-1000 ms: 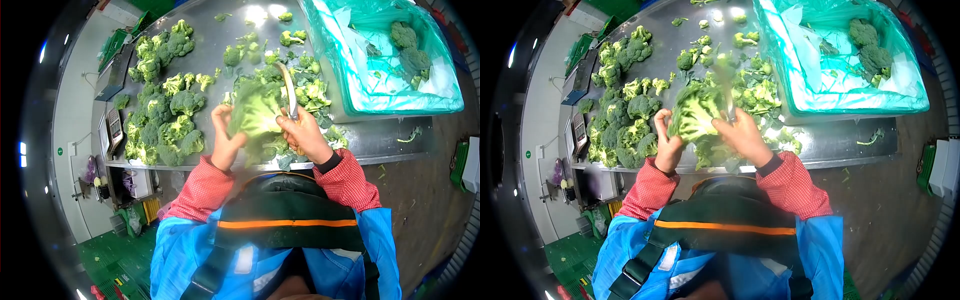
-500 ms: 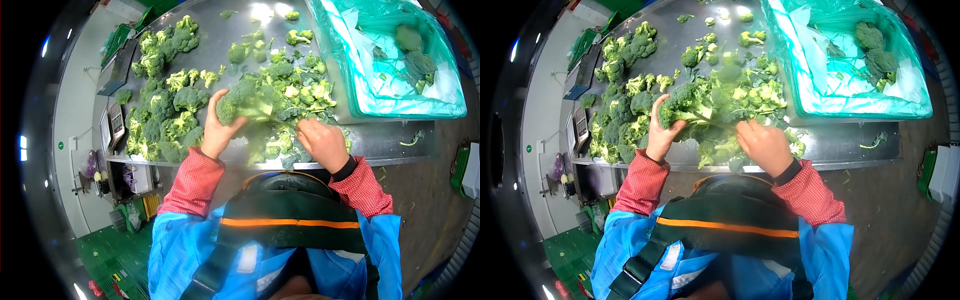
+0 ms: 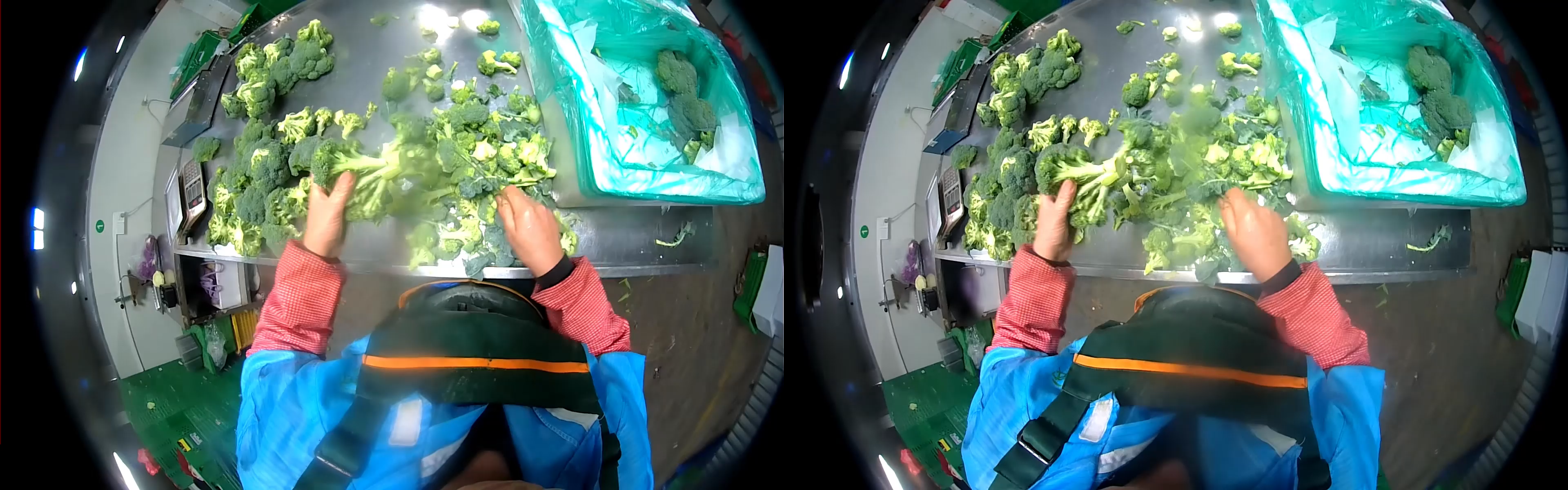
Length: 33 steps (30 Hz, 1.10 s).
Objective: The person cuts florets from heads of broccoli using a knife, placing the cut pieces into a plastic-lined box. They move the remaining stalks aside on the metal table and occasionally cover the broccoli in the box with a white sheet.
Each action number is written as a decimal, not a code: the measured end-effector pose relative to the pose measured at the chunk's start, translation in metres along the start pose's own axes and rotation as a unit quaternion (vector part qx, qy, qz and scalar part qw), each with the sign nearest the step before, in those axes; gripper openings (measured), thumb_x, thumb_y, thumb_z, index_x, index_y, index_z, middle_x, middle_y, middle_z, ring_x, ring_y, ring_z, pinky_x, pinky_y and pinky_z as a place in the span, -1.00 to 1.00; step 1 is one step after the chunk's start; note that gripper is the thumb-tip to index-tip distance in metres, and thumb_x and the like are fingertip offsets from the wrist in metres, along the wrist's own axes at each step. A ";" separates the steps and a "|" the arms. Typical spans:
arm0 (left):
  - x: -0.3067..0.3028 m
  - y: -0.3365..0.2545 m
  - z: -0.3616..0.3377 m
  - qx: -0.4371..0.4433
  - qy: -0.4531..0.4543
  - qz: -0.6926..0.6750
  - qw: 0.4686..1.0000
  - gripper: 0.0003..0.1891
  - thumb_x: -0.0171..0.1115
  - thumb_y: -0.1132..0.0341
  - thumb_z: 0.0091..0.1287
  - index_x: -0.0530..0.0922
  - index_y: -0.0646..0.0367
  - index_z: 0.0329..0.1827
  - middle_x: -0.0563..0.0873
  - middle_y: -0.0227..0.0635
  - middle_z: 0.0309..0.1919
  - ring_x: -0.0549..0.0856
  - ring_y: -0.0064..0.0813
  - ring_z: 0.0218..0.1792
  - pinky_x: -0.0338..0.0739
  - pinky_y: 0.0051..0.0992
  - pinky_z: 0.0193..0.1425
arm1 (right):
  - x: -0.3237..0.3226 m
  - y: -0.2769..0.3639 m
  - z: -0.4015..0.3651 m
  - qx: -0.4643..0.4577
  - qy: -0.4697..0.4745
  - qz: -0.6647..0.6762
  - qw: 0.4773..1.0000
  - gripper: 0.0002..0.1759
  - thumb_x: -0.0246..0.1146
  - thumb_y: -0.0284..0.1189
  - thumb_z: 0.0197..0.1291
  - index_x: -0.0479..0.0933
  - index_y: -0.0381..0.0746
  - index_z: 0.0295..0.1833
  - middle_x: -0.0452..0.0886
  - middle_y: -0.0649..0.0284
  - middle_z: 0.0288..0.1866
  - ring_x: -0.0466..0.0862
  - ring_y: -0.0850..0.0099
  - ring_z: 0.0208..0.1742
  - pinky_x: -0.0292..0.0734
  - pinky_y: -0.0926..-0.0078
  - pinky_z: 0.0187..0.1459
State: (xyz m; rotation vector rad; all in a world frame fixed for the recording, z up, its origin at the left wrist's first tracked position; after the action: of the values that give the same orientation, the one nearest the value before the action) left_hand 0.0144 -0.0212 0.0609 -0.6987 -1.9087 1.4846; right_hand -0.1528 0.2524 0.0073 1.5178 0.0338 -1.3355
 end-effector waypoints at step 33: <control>-0.157 -0.003 0.026 0.005 -0.319 -0.156 0.935 -0.17 0.33 -0.04 0.38 0.06 -0.03 0.56 0.35 -0.17 0.44 0.50 -0.02 0.31 0.41 0.29 0.25 | 0.024 -0.001 -0.013 0.014 0.066 0.020 0.998 -0.86 0.18 -0.38 0.39 0.50 -0.23 -0.18 0.66 -0.03 -0.32 0.66 -0.09 -0.30 0.51 0.04 -0.32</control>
State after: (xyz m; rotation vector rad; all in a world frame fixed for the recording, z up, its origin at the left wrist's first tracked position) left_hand 0.1010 -0.1527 0.0358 0.1333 -2.3354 1.6259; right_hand -0.1355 0.2481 -0.0130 1.6208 0.0675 -1.2073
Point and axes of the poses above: each hand's wrist, its own z-axis towards the middle knuckle, its own x-axis out of the palm, y = z × x, the point moved 1 cm from there along z, towards the middle knuckle
